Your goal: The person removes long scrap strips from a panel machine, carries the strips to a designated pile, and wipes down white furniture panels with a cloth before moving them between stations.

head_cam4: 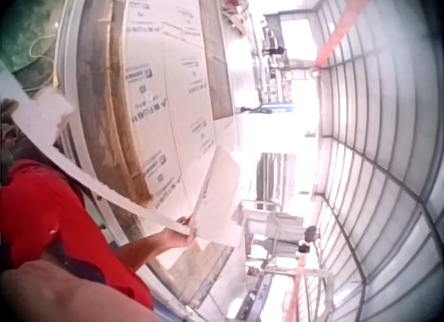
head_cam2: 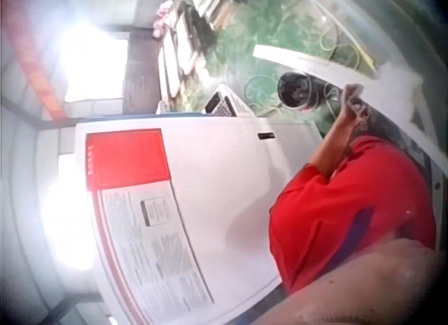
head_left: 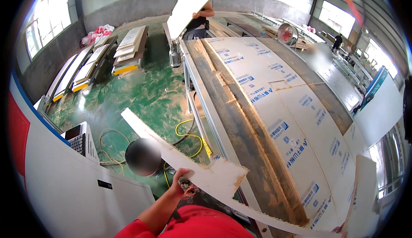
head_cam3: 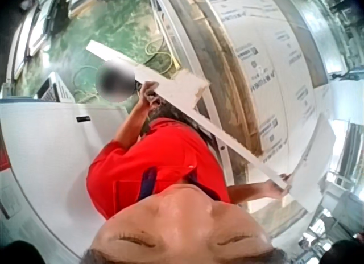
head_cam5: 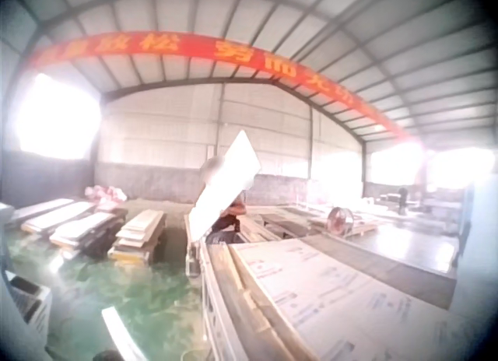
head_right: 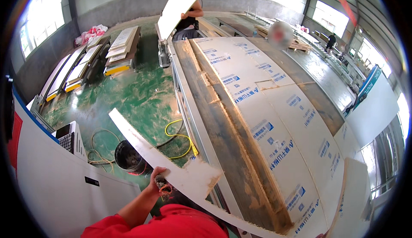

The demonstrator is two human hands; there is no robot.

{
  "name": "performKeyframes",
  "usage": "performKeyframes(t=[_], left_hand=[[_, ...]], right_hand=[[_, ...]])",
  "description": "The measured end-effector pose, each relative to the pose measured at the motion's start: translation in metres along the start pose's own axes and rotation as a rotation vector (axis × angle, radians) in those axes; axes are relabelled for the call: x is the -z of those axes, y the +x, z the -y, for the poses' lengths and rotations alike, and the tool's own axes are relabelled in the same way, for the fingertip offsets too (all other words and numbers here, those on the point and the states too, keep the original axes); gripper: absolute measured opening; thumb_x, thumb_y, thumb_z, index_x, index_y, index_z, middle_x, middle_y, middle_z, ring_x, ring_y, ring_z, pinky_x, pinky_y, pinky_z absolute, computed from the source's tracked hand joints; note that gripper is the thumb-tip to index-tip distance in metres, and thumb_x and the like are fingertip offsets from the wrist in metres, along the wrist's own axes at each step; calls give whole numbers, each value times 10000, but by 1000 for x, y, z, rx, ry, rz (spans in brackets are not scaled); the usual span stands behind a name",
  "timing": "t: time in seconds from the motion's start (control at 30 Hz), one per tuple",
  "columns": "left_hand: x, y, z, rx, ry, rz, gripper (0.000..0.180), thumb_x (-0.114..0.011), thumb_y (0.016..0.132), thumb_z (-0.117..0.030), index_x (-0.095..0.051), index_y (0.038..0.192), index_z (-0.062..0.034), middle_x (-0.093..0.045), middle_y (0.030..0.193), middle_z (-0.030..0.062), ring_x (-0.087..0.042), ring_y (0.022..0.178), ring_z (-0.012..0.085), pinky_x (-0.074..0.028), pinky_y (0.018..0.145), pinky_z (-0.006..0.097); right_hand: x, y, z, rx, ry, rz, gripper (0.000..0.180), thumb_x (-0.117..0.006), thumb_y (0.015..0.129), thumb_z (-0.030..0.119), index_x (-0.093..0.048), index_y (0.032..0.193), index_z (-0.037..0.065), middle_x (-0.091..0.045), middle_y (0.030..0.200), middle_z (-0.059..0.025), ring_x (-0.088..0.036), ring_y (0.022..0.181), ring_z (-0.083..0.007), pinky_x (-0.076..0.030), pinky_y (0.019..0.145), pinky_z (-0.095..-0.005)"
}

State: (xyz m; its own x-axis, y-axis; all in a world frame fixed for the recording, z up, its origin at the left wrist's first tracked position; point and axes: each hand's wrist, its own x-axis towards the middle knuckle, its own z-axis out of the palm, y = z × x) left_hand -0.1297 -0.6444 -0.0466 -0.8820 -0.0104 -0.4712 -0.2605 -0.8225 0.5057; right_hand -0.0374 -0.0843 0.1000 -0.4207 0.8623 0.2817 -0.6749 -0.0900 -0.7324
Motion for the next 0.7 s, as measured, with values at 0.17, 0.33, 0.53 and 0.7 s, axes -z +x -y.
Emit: performKeyframes(t=[0.17, 0.33, 0.53, 0.7], left_hand=[[12, 26, -22, 105, -7, 115, 430, -431, 845, -416, -619, 740, -44, -578, 559, 95, -568, 510, 213, -460, 501, 310], [28, 63, -61, 111, -105, 0, 394, -470, 832, -400, -624, 781, -41, -609, 620, 100, -579, 530, 217, -476, 531, 334], [68, 109, -134, 89, -215, -48, 377, -498, 805, -388, -629, 866, -39, -634, 689, 109, -600, 563, 243, -489, 549, 357], [121, 132, -200, -21, -174, -90, 386, -511, 785, -398, -627, 882, -43, -642, 720, 111, -612, 611, 262, -496, 572, 372]], right_hand=[[-26, -13, -12, 16, -1, -28, 370, -659, 737, 172, -632, 1075, 23, -601, 1140, -213, -544, 1043, -359, -443, 752, -416], [-90, -42, -36, 27, -41, 50, 355, -631, 789, 183, -624, 1103, 17, -582, 1177, -263, -566, 1048, -374, -465, 751, -420], [-139, -49, -125, 425, -217, 282, 272, -590, 870, 168, -611, 1061, -25, -583, 1109, -332, -613, 927, -391, -517, 686, -393], [-241, -85, -175, 120, -110, 140, 350, -637, 794, 227, -587, 1027, -30, -601, 1064, -303, -622, 831, -383, -531, 661, -402]])
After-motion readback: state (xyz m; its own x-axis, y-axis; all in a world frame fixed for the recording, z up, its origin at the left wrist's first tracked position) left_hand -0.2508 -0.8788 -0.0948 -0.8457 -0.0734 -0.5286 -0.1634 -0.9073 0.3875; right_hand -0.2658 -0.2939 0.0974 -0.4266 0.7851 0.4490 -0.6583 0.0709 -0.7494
